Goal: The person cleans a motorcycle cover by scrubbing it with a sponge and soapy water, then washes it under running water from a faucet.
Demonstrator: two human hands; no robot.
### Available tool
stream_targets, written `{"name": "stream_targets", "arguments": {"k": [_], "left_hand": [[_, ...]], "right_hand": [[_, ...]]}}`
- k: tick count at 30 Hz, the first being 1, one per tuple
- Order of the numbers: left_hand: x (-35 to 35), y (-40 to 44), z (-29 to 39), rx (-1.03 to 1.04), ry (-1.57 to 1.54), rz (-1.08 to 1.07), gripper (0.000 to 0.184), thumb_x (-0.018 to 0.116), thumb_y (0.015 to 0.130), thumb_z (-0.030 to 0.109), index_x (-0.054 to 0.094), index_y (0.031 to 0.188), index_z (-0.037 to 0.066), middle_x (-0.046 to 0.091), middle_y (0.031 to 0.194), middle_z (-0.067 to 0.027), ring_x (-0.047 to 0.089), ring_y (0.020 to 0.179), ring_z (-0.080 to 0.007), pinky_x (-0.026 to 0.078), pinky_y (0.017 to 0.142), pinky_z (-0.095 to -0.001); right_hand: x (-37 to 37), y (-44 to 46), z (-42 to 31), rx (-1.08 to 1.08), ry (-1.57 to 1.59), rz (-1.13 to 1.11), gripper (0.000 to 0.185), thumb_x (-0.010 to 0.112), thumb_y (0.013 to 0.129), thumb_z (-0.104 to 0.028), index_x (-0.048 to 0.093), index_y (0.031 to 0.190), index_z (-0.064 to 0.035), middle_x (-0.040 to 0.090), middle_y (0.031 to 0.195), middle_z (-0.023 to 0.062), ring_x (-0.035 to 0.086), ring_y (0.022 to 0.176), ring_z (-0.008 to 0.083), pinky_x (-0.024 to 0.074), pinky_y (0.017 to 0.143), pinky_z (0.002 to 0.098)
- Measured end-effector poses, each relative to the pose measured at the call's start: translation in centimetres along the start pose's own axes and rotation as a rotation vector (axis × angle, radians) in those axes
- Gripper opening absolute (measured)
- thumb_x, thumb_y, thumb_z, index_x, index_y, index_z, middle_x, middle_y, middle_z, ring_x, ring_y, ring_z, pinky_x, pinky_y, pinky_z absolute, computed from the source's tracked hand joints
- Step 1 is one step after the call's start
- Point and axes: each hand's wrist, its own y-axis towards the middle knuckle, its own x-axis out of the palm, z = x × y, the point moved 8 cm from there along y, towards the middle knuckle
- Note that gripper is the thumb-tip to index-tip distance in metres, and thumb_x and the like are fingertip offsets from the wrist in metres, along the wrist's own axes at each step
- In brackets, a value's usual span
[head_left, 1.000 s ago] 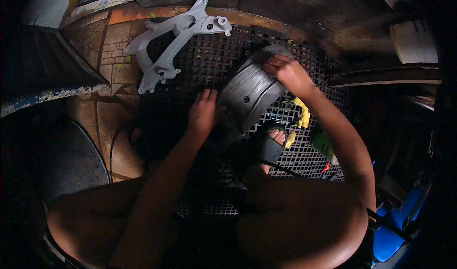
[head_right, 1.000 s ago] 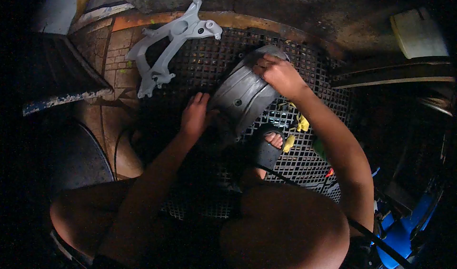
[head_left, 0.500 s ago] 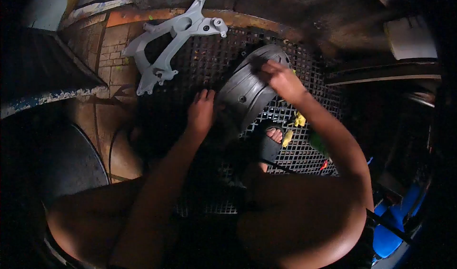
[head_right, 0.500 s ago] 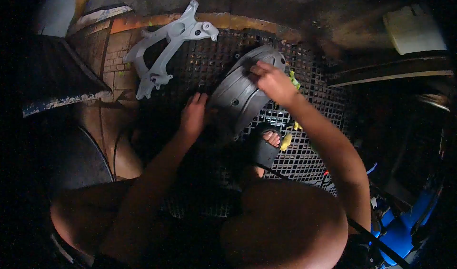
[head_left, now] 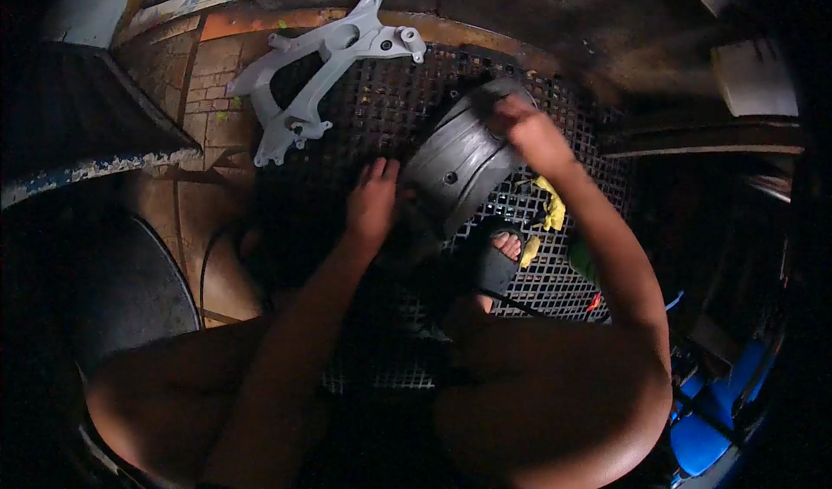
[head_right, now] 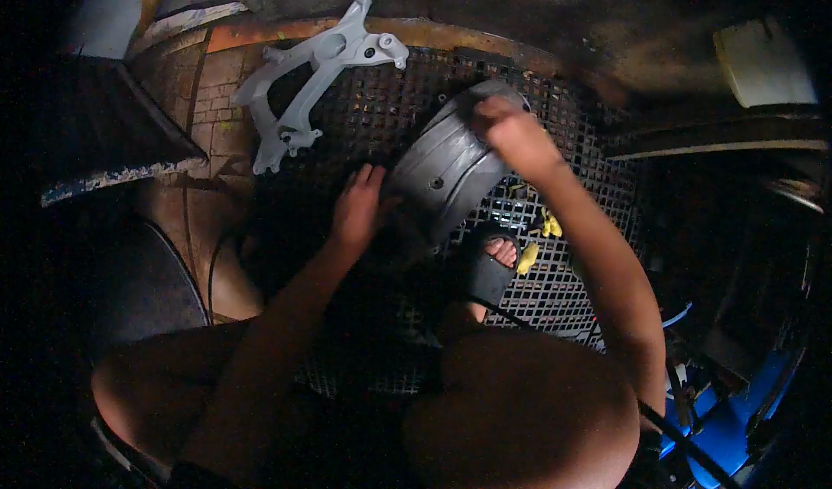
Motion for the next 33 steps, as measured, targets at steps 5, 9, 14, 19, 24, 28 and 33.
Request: {"name": "stream_targets", "arguments": {"k": [5, 9, 14, 19, 24, 28, 33], "left_hand": [[-0.1, 0.5, 0.2, -0.035, -0.069, -0.074, 0.055, 0.079, 0.088, 0.034, 0.058, 0.127, 0.003, 0.06, 0.127, -0.0219, 0.059, 0.118, -0.0452, 0.053, 0.096, -0.0513], [-0.2, 0.3, 0.1, 0.022, -0.046, -0.002, 0.055, 0.08, 0.087, 0.032, 0.058, 0.127, 0.002, 0.06, 0.126, -0.0219, 0.059, 0.118, -0.0458, 0.052, 0.096, -0.0521], [0.2, 0.2, -0.3, -0.009, -0.062, -0.018, 0.056, 0.08, 0.086, 0.03, 0.058, 0.128, 0.001, 0.059, 0.131, -0.0235, 0.058, 0.12, -0.0465, 0.051, 0.099, -0.0521], [0.4, 0.2, 0.1, -0.029, -0.033, -0.053, 0.057, 0.081, 0.086, 0.029, 0.057, 0.129, 0.001, 0.057, 0.139, -0.0246, 0.058, 0.124, -0.0459, 0.051, 0.102, -0.0514], [-0.1, 0.7, 0.4, -0.039, 0.008, -0.114, 0.059, 0.081, 0.085, 0.029, 0.056, 0.131, 0.001, 0.059, 0.134, -0.0241, 0.058, 0.122, -0.0452, 0.052, 0.1, -0.0504], [0.3, 0.6, 0.1, 0.004, 0.042, -0.057, 0.06, 0.082, 0.085, 0.028, 0.055, 0.131, 0.002, 0.06, 0.13, -0.0236, 0.059, 0.12, -0.0447, 0.053, 0.099, -0.0498], [0.6, 0.8, 0.1, 0.034, -0.022, -0.031, 0.061, 0.083, 0.084, 0.027, 0.056, 0.131, 0.001, 0.061, 0.127, -0.0241, 0.06, 0.119, -0.0452, 0.052, 0.099, -0.0492]], "right_hand": [[-1.4, 1.0, 0.1, -0.014, -0.005, -0.114, 0.025, 0.062, 0.079, -0.008, 0.077, 0.099, -0.0035, 0.068, 0.127, 0.0102, 0.059, 0.127, 0.0277, 0.0528, 0.105, 0.0356], [-0.2, 0.8, -0.7, -0.116, -0.08, -0.149, 0.027, 0.061, 0.08, -0.008, 0.076, 0.102, -0.0043, 0.067, 0.128, 0.0097, 0.06, 0.128, 0.0266, 0.0532, 0.104, 0.0358], [-0.2, 0.7, 0.1, -0.078, 0.017, -0.055, 0.035, 0.06, 0.082, -0.006, 0.073, 0.114, -0.0074, 0.068, 0.128, 0.0097, 0.061, 0.127, 0.0275, 0.0545, 0.103, 0.0361], [0.1, 0.8, -0.6, -0.073, 0.029, -0.137, 0.036, 0.061, 0.083, -0.007, 0.074, 0.116, -0.0089, 0.068, 0.129, 0.0103, 0.06, 0.128, 0.0284, 0.0535, 0.104, 0.0357], [-0.7, 0.6, -2.5, -0.04, -0.024, -0.113, 0.031, 0.062, 0.081, -0.009, 0.075, 0.11, -0.0069, 0.068, 0.126, 0.0091, 0.062, 0.12, 0.026, 0.0546, 0.1, 0.0335], [0.3, 0.5, -3.6, -0.035, 0.015, 0.001, 0.031, 0.063, 0.08, -0.011, 0.075, 0.108, -0.0061, 0.068, 0.12, 0.0084, 0.061, 0.122, 0.026, 0.0546, 0.1, 0.0327], [2.1, 0.4, -7.2, -0.06, 0.069, -0.143, 0.03, 0.064, 0.08, -0.009, 0.073, 0.108, -0.0048, 0.066, 0.124, 0.0106, 0.06, 0.125, 0.0282, 0.0547, 0.102, 0.036]]}}
